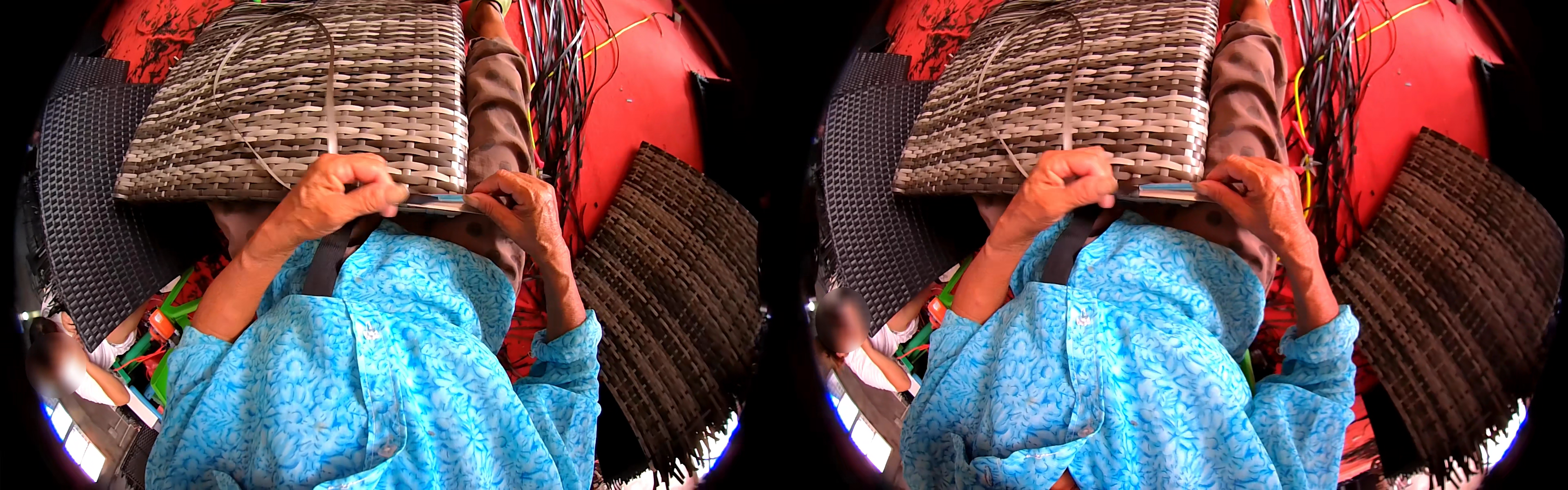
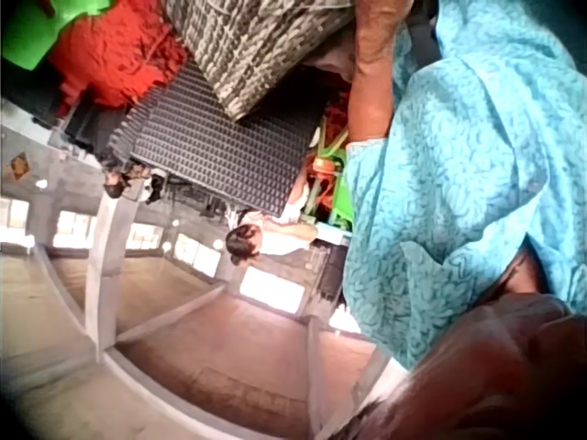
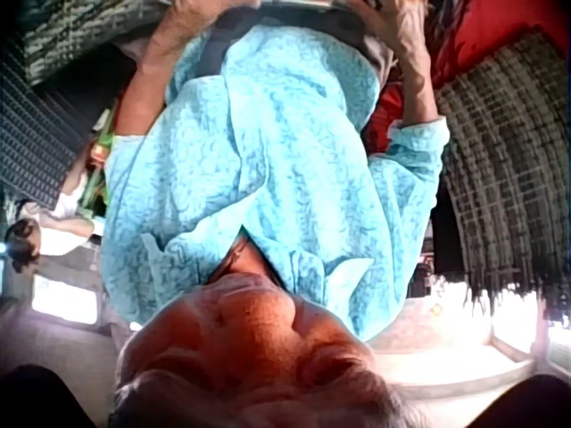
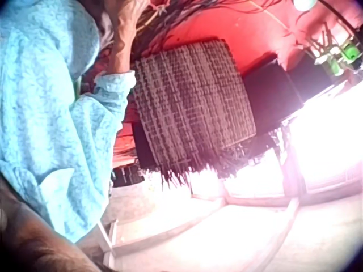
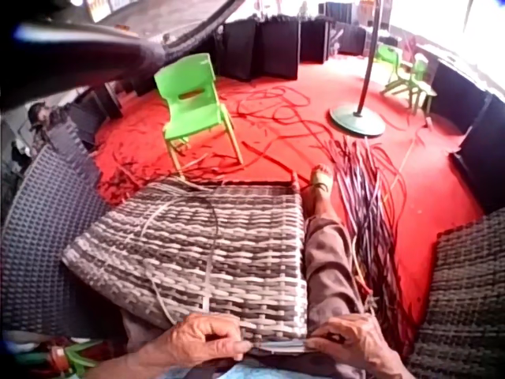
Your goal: The person weaves synthetic wicker strips into the edges of a woven panel, using a metal tool to guide and tuck the strips before turning the panel to weave and secure additional strips around the frame.
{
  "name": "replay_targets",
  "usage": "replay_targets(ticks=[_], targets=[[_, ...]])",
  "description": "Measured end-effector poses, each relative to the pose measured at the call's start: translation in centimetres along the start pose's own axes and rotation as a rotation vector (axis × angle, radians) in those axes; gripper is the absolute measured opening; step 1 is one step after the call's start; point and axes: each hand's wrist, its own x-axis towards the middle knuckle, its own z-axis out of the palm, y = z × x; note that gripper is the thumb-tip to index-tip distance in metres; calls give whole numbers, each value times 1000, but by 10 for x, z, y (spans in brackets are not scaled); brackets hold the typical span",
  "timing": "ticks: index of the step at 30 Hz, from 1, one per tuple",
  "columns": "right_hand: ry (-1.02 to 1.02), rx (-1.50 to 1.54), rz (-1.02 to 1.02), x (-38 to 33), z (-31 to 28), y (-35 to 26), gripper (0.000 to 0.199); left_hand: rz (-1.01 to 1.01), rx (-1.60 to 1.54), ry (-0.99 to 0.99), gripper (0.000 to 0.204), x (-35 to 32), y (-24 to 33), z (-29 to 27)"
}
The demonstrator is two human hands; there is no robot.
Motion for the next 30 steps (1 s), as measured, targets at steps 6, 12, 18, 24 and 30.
replay_targets(ticks=[6,12,18,24,30], targets=[[0,41,52,-2,0,3,17,-25,664,134,22,-5,6,0],[34,24,38,-2,2,0,19,-65,794,152,19,-5,7,5],[22,28,59,-4,2,1,19,-109,706,66,18,-6,8,-1],[15,62,115,-4,2,0,19,-101,773,48,20,-5,8,4],[5,25,132,-4,2,-3,18,-5,900,63,18,-6,-3,10]])
